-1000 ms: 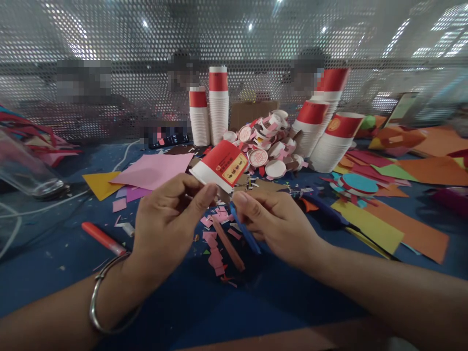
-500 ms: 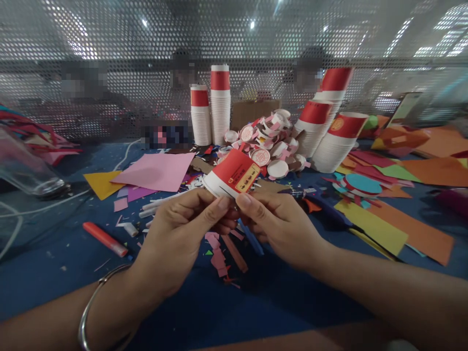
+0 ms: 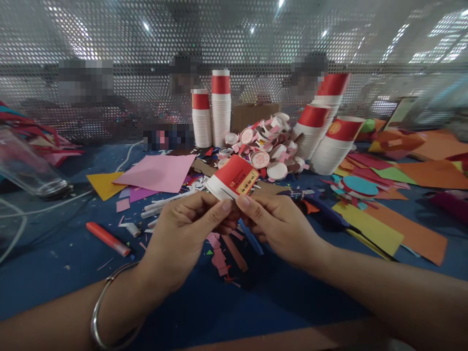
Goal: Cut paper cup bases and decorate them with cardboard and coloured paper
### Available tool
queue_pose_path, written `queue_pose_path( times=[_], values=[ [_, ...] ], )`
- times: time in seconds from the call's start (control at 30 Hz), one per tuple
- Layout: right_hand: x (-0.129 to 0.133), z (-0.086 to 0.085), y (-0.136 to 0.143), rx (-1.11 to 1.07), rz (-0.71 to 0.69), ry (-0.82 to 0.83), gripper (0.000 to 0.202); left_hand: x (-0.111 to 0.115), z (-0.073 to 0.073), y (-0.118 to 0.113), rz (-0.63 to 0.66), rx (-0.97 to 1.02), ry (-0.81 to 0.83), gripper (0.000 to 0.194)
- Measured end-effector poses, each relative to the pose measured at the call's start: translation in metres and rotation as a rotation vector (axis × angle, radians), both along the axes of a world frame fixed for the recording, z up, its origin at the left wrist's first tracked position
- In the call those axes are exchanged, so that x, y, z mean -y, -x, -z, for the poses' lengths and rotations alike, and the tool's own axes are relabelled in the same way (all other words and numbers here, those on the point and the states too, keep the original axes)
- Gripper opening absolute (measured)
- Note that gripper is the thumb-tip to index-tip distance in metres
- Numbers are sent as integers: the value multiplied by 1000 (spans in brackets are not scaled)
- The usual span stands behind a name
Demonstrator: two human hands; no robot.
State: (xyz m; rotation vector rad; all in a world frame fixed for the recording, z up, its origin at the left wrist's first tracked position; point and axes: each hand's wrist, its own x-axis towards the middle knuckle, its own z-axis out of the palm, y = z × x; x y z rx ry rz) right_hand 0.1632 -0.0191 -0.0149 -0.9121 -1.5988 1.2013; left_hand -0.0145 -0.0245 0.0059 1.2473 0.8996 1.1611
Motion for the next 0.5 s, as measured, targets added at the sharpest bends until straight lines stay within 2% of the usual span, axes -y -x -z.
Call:
queue_pose_path(
  times=[0.13, 0.23, 0.5],
  values=[
    [-1, 0, -1, 1, 19, 1, 53, -7, -1, 0, -35, 107, 130, 21],
    [-3, 0, -2, 6, 27, 0, 54, -13, -5, 2, -72, 216, 201, 18],
    [-2, 4, -2, 60, 47, 10, 54, -9, -11, 4, -20, 174, 173, 19]
  ],
)
